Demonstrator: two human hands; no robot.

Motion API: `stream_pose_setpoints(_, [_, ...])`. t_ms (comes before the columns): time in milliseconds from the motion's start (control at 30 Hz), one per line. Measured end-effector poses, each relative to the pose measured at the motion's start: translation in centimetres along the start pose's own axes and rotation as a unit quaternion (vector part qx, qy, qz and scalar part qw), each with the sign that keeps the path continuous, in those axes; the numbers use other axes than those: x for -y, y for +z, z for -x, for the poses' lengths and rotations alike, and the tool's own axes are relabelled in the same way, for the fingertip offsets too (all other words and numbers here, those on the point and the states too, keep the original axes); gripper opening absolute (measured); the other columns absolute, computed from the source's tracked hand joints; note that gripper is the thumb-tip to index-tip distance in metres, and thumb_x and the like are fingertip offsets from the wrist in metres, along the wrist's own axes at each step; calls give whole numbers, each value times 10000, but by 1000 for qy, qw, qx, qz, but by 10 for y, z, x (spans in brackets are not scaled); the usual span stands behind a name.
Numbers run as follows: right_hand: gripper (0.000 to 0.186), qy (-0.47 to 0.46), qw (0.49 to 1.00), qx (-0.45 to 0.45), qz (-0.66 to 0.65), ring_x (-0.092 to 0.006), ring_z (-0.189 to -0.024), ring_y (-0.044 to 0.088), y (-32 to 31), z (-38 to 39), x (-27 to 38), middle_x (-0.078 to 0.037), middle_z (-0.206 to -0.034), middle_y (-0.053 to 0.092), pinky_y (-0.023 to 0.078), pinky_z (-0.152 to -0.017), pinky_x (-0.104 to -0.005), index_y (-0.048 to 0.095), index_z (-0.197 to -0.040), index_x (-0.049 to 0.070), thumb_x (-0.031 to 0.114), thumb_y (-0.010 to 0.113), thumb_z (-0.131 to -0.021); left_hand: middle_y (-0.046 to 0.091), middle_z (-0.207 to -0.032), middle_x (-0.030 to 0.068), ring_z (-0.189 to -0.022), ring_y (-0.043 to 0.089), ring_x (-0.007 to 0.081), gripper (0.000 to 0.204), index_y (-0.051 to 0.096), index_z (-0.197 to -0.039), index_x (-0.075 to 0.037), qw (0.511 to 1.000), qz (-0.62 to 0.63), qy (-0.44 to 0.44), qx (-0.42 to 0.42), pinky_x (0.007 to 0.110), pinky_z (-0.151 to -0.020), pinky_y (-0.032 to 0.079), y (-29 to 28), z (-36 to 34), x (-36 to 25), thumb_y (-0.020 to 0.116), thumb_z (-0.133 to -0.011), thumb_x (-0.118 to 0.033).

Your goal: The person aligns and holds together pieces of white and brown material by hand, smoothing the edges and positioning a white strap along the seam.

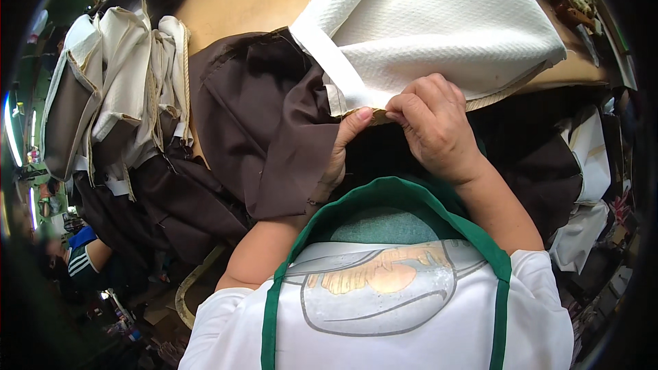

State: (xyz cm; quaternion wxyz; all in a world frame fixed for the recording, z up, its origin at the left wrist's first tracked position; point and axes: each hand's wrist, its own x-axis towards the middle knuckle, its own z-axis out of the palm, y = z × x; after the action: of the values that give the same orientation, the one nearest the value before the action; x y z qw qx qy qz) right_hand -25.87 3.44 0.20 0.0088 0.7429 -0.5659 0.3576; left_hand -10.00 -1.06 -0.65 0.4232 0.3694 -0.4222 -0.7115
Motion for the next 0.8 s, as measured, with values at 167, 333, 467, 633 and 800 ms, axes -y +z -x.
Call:
stream_pose_setpoints(167, [69, -5, 1000, -12, 0, -193, -752, 502, 2, 5, 2, -18, -750, 476, 379, -740, -342, 542, -763, 124, 105, 597, -726, 587, -1005, 63, -931, 552, 154, 464, 497, -1147, 5, 996, 64, -14, -55, 260, -824, 456, -5, 1, 6, 656, -715, 60])
stream_pose_setpoints(333, [73, 21, 1000, -9, -10, -205, -764, 505, -1, 9, -11, -23, -757, 480, 379, -736, -347, 537, -769, 119, 121, 605, -742, 588, -1011, 57, -931, 543, 134, 441, 510, -1137, 5, 993, 92, -13, -74, 258, -847, 434, -30, -1, 2, 660, -725, 48])
stream_pose_setpoints(467, [93, 39, 999, 15, -30, -216, -799, 504, -8, 11, -11, -25, -797, 495, 381, -734, -355, 548, -806, 112, 138, 618, -750, 593, -1013, 59, -920, 542, 124, 410, 511, -1140, 5, 992, -76, 102, -10, 254, -847, 427, -17, 1, -16, 661, -759, -6])
stream_pose_setpoints(633, [129, 22, 999, 16, -36, -214, -831, 495, -10, 1, 5, -22, -844, 499, 381, -735, -348, 572, -852, 112, 139, 631, -740, 591, -1009, 65, -925, 541, 131, 461, 485, -1158, 14, 986, -130, 105, 15, 254, -852, 423, -17, 3, -21, 690, -750, -55])
stream_pose_setpoints(800, [104, -1, 999, 22, -49, -206, -807, 489, 0, -4, 4, -10, -805, 490, 381, -734, -349, 585, -798, 108, 97, 635, -707, 589, -983, 70, -891, 548, 128, 542, 431, -1187, 17, 931, -333, 132, 70, 254, -811, 441, -6, 3, -40, 705, -725, -54])
